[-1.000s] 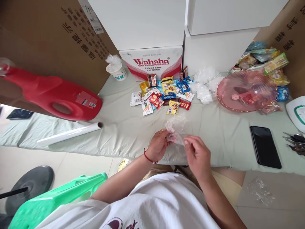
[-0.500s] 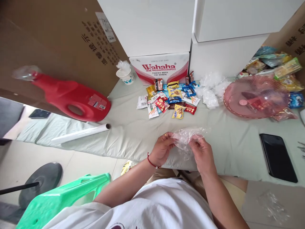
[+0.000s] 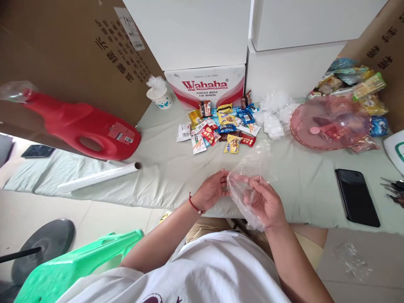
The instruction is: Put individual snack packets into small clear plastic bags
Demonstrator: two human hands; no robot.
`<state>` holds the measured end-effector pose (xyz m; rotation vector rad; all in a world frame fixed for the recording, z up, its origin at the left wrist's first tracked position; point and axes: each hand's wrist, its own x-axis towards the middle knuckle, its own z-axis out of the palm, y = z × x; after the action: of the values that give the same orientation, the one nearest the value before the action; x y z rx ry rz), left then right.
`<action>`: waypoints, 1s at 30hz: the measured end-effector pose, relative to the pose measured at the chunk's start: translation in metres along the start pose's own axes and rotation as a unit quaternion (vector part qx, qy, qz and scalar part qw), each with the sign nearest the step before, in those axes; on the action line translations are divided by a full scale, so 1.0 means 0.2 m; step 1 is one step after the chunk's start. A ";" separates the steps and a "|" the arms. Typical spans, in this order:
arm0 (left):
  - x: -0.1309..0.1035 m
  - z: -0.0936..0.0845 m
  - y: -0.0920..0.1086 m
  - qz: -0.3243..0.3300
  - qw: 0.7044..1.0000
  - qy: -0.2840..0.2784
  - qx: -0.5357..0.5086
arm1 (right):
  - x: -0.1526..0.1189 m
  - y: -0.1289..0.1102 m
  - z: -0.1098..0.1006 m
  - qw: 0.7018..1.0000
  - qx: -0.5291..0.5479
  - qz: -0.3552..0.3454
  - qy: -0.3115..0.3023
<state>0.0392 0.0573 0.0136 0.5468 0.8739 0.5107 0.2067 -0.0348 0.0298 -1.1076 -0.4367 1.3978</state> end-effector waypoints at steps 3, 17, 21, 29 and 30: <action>0.00 0.03 -0.04 -0.100 0.990 -0.103 0.006 | -0.01 0.02 0.02 1.000 0.004 0.000 -0.021; 0.06 -0.13 0.07 0.096 0.994 0.021 -0.044 | 0.06 0.02 -0.19 0.996 -0.016 -0.037 0.079; 0.07 -0.17 0.20 0.109 0.992 -0.012 0.058 | 0.19 -0.06 -0.30 0.992 -0.094 -0.020 0.078; -0.03 -0.11 0.54 0.309 0.907 -0.066 0.279 | 0.33 -0.37 -0.29 0.943 -0.212 -0.257 0.022; -0.05 -0.12 0.55 0.291 0.890 -0.100 0.338 | 0.32 -0.40 -0.30 0.929 -0.243 -0.278 -0.001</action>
<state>-0.0060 0.1394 0.0761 1.5065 0.6638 0.6709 0.3118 0.0186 0.0431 -1.2429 -1.0510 0.8008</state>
